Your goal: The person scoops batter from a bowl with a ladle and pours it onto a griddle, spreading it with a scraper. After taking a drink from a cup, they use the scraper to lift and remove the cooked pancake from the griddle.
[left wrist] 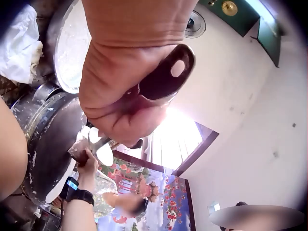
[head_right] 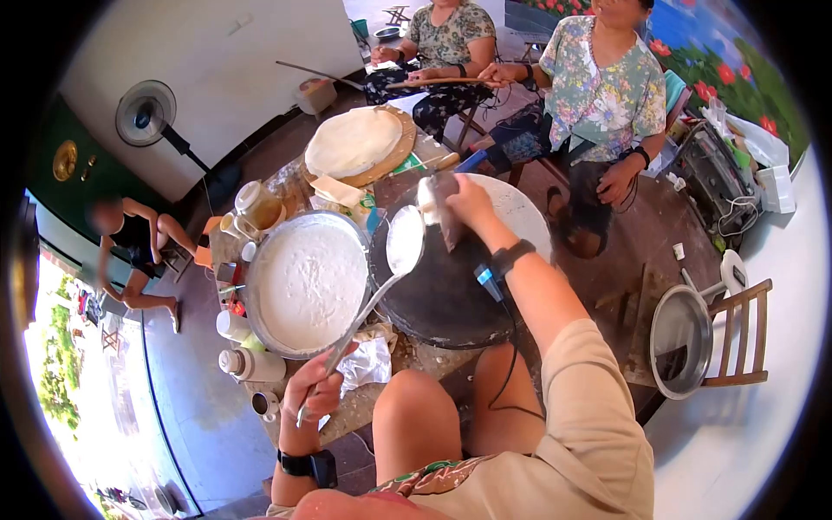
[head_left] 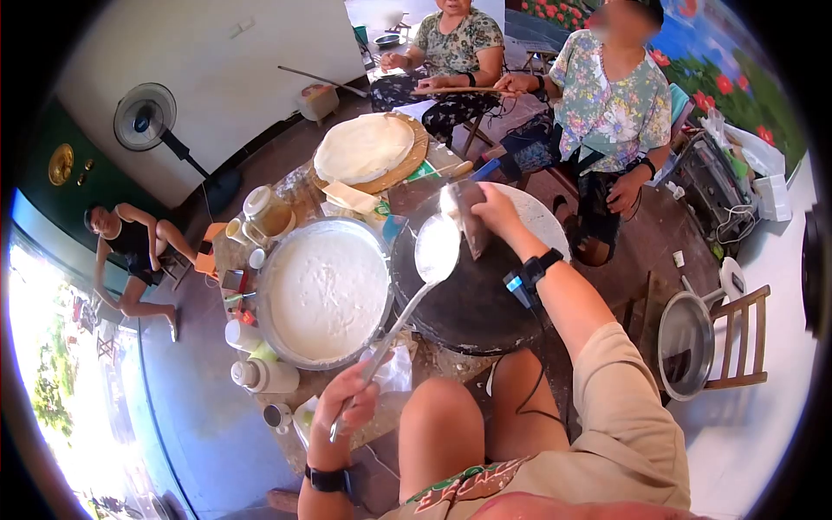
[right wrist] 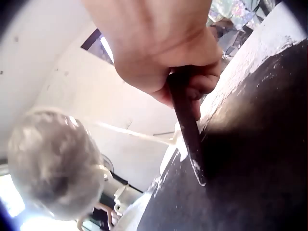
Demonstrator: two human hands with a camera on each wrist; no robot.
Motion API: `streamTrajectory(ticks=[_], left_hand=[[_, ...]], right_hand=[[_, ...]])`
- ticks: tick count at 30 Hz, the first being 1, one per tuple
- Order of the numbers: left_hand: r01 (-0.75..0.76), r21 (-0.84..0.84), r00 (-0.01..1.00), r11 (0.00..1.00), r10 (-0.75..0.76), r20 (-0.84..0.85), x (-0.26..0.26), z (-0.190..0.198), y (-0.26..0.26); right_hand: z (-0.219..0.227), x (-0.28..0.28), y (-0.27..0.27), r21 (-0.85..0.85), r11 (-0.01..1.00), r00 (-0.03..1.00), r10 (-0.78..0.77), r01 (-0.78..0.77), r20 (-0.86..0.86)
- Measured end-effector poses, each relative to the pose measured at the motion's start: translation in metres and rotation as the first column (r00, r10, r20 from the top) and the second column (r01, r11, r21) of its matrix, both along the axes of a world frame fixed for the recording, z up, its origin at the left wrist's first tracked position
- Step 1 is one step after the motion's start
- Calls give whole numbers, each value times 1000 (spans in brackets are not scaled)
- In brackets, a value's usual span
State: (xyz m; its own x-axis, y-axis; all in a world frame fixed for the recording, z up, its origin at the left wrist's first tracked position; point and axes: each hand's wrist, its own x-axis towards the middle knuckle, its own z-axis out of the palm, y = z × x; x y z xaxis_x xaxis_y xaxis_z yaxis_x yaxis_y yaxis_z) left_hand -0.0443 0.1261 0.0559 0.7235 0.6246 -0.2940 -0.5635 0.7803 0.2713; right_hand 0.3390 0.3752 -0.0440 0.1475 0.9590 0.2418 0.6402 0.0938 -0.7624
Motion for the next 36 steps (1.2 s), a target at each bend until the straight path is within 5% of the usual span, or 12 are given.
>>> streamTrajectory(ticks=[2, 3, 6, 10, 12, 14, 19, 22, 26, 29, 33, 36], left_hand=[[6, 14, 1000, 1000, -6, -7, 0, 5, -8], [97, 148, 931, 984, -37, -363, -4, 22, -14], [159, 174, 813, 972, -29, -582, -11, 44, -30], [227, 195, 757, 954, -47, -652, -20, 47, -41], [229, 209, 753, 951, -37, -657, -25, 45, -44], [236, 218, 766, 947, -42, -642, -31, 43, -46], [258, 257, 783, 931, -45, -620, -39, 52, -53], [263, 278, 761, 924, -21, -649, -42, 60, -55], [166, 288, 728, 943, 79, -681, -55, 67, -60], [84, 364, 778, 928, 167, -606, -70, 62, -63], [-94, 422, 752, 902, 342, -564, -78, 60, -66], [-252, 484, 728, 838, 494, -475, -82, 50, -62]], right_hand=[[2, -7, -5, -6, 1000, 997, 22, -22, 71], [11, -4, -7, -29, 998, 993, -43, 47, 106], [44, 13, -1, -82, 966, 948, -224, 247, 224], [41, 6, -3, -55, 996, 960, -49, 67, 277], [57, -11, -20, -59, 972, 927, 235, -228, 293], [72, -17, -34, -251, 931, 870, 344, -266, 354], [67, 1, -2, 59, 997, 701, -78, 51, 709], [61, -24, -4, 19, 1000, 656, -26, 18, 754], [60, -61, -42, 7, 959, 608, 174, -283, 775], [68, -57, -48, 40, 945, 595, 171, -325, 785], [56, -37, -4, 161, 977, 574, -54, -138, 817], [56, -50, -16, 154, 941, 573, 50, -303, 818]])
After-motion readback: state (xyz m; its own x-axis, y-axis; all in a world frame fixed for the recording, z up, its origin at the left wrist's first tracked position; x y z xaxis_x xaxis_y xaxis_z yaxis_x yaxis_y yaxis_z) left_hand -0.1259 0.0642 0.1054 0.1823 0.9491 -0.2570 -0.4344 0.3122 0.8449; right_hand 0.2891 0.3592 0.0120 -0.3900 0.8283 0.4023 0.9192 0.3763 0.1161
